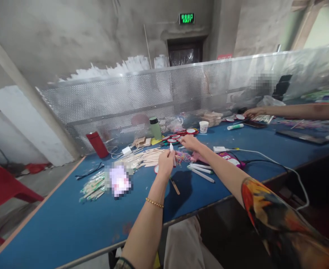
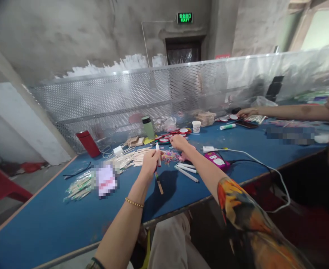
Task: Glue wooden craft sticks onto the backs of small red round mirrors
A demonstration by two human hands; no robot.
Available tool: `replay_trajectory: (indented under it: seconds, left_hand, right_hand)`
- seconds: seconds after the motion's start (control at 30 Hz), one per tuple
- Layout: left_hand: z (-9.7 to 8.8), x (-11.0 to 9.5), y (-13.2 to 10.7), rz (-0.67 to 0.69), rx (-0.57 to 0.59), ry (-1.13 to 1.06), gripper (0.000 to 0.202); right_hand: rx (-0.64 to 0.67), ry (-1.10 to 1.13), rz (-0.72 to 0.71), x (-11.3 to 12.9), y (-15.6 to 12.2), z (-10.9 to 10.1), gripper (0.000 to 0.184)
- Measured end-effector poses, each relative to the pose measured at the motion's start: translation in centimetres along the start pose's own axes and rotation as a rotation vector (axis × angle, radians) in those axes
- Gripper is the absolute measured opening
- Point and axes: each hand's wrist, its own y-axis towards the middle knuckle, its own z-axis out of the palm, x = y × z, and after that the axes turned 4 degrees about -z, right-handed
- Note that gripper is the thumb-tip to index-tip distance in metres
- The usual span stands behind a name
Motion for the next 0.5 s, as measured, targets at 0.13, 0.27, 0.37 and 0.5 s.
replay_trajectory:
  seconds: [0.13,0.27,0.37,0.5]
  left_hand:
    - [1.4,-0.1,-0.8,0.036,0.147,-0.008,0.020]
    - [2.3,0.0,-1.3,0.076,0.194,-0.002,0.022]
    - [2.7,0.1,-1.5,0.071,0.199,0.006,0.023]
    - [2.8,0.1,-1.7,0.074,0.208,0.018,0.022]
  right_hand:
    - [-0.316,0.486,-0.067,0.8,-2.8,-1.4,0.040]
    - [-0.472,1.065,-0.122,1.7,-5.0,-1.7,0.032]
    - [-0.507,1.111,-0.101,1.9,-5.8,-1.9,0.028]
    - [-0.550,1.108,-0.120,2.2,-6.0,-1.9,0.027]
